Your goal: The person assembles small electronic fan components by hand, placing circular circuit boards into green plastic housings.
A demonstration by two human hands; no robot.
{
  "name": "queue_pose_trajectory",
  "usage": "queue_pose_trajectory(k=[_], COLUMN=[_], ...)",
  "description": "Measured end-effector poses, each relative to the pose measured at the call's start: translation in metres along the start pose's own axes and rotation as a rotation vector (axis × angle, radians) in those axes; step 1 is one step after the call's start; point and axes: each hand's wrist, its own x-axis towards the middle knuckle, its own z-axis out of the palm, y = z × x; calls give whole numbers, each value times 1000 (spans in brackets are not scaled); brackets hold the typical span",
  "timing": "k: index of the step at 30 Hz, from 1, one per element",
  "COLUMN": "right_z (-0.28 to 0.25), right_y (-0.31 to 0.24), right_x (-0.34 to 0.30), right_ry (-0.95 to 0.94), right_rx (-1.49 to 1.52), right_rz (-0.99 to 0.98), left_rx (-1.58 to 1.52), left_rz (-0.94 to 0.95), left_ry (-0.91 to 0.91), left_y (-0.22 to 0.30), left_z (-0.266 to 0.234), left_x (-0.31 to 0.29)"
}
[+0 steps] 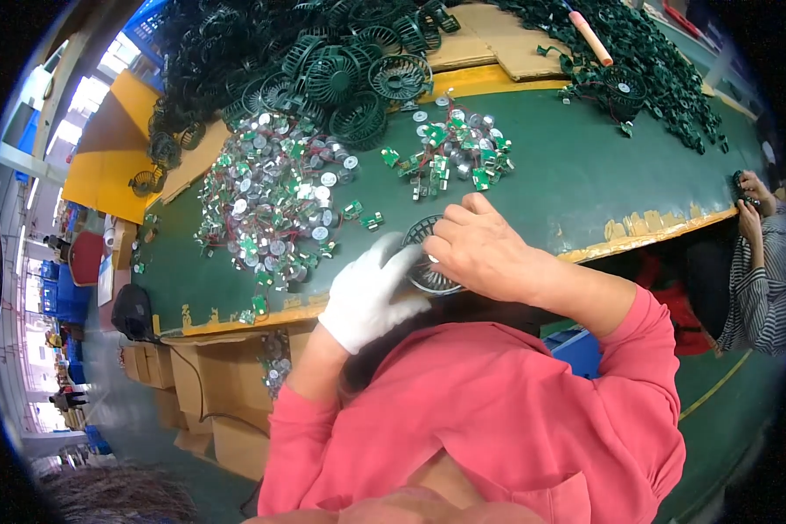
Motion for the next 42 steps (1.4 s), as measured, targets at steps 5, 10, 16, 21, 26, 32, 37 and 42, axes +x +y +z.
queue_pose_trajectory(k=[5,10,16,21,26,32,37,42], right_z=[0,-3,1,4,4,-23,-61,-58], right_y=[1,1,4,0,0,62,150,153], right_x=[4,5,8,11,1,-67,-123,-105], right_ry=[-24,-88,-112,-212,-76,-106,-108,274], right_rx=[-27,53,84,39,-1,-330,-681,-369], right_rz=[-62,-51,-86,-74,-4,304,673,543], left_rx=[47,61,76,122,101,31,20,0], left_rz=[72,46,34,71,86,13,4,14], left_ry=[97,128,153,203,320,330,280,224], left_y=[-7,-3,-2,-1,-4,-12,-26,-36], left_z=[5,6,7,10,15,-7,-14,-14], left_x=[-6,-8,-9,-10,-10,-5,32,85])
